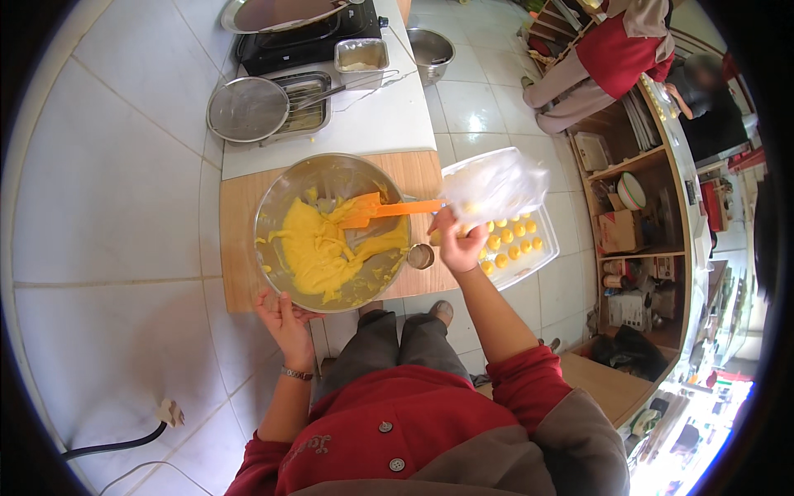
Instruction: The person pipes yellow dough from a pastry bag into a metal ring to form round shapes in a plastic container and then refills the bag from a bowl of dough using a spatula.
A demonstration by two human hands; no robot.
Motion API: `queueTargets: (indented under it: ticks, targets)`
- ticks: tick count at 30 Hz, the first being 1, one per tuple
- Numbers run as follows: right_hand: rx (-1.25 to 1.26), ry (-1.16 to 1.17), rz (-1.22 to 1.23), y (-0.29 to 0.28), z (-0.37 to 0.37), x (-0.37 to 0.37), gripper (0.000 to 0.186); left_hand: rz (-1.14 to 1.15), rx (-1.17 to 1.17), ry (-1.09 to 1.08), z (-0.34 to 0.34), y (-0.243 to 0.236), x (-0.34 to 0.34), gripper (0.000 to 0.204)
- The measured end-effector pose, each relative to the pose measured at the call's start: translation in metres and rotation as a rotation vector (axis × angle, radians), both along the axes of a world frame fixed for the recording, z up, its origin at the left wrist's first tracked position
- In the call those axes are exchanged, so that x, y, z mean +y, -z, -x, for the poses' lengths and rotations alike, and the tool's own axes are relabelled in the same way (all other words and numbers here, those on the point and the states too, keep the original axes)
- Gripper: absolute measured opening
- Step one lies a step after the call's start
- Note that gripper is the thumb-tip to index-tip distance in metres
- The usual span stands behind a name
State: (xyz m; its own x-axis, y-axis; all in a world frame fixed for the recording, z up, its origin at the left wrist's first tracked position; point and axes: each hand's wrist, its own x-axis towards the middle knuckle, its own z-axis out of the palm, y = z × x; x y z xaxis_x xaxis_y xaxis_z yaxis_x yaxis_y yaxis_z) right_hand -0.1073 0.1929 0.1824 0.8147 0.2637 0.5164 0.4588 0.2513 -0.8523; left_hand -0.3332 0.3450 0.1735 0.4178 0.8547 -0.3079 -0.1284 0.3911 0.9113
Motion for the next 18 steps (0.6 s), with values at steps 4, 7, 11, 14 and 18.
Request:
queueTargets:
  ticks: [4,7,11,14,18]
  targets:
    - [0.496,0.254,-0.211,-0.031,-0.019,-0.002,0.016,-0.063,0.074,-0.059,0.008,0.002,0.009,0.034]
    - [0.834,0.256,-0.089,-0.027,-0.036,-0.001,0.027,-0.098,0.086,-0.091,0.023,0.007,0.023,0.033]
    - [0.644,-0.166,0.768,0.006,-0.042,0.018,0.036,-0.085,0.09,-0.133,0.025,0.007,0.028,0.033]
    - [0.34,-0.265,1.148,0.011,-0.028,0.041,0.042,-0.054,0.082,-0.155,0.026,0.002,0.035,0.034]
    - [0.161,-0.363,1.34,0.019,-0.024,0.053,0.046,-0.062,0.179,-0.163,0.029,-0.002,0.026,0.037]
